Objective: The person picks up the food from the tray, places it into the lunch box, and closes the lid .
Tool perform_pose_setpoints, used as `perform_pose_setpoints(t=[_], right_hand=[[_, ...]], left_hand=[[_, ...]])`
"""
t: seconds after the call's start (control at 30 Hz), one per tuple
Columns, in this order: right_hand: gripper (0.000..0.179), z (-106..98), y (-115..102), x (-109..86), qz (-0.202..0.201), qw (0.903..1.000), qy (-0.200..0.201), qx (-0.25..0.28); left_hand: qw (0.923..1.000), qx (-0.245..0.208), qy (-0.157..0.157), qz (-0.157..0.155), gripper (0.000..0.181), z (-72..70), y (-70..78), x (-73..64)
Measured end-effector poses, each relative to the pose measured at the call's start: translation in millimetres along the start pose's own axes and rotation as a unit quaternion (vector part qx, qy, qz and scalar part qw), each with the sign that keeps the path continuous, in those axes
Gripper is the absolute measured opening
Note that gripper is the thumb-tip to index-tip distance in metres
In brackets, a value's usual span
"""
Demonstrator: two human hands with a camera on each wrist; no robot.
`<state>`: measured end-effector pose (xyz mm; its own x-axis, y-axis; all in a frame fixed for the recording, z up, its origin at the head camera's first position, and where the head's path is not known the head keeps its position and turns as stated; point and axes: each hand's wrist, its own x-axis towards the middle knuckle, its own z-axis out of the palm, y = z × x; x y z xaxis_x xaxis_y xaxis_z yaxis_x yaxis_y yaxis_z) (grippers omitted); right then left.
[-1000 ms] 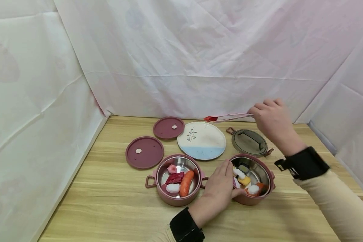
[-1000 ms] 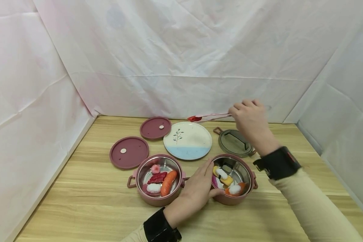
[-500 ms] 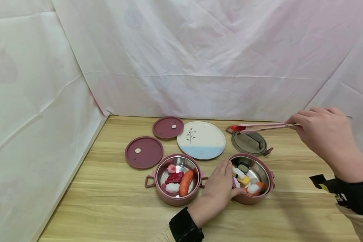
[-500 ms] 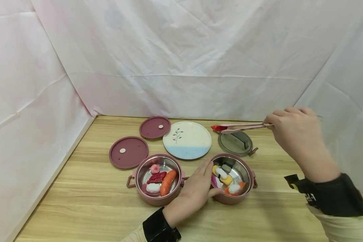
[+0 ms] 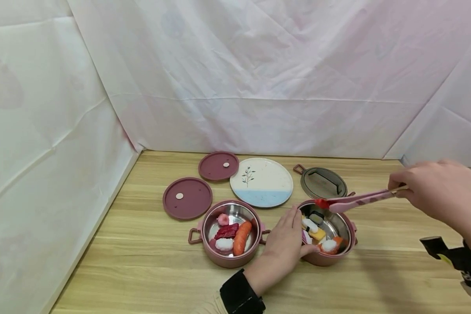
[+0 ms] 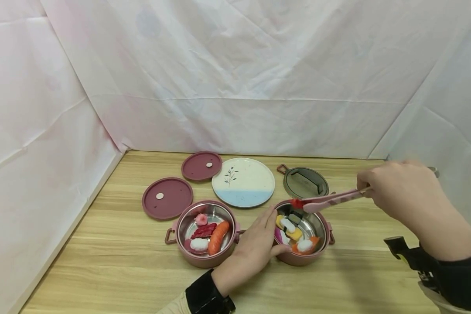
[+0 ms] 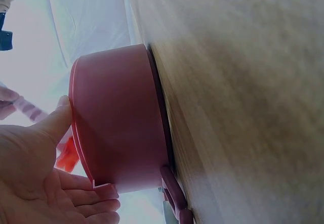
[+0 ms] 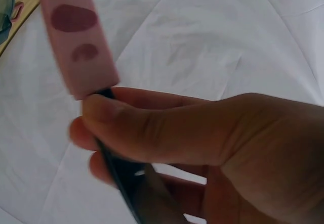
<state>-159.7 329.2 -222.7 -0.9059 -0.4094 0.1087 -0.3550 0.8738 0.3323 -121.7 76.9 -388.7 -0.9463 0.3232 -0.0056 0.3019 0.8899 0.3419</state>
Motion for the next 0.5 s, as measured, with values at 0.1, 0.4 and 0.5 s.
perform_pose_setpoints(t=[0.1,0.4,0.5], right_hand=[[0.022,3.6,1.2,-2.0,0.009,0.998,-0.062,0.005],[0.024,20.0,1.0,-2.6,0.021,0.9913,-0.124,0.038],[0.024,22.6,0.0,-2.0,0.018,0.9908,-0.126,0.045]], left_hand=[[1.0,0.006,-0.004,-0.001,0.092,0.1,0.6,0.4],[1.0,-0.001,-0.007,-0.006,0.093,0.4,0.4,0.3],[1.0,0.004,-0.004,-0.003,0.093,0.1,0.5,0.2]])
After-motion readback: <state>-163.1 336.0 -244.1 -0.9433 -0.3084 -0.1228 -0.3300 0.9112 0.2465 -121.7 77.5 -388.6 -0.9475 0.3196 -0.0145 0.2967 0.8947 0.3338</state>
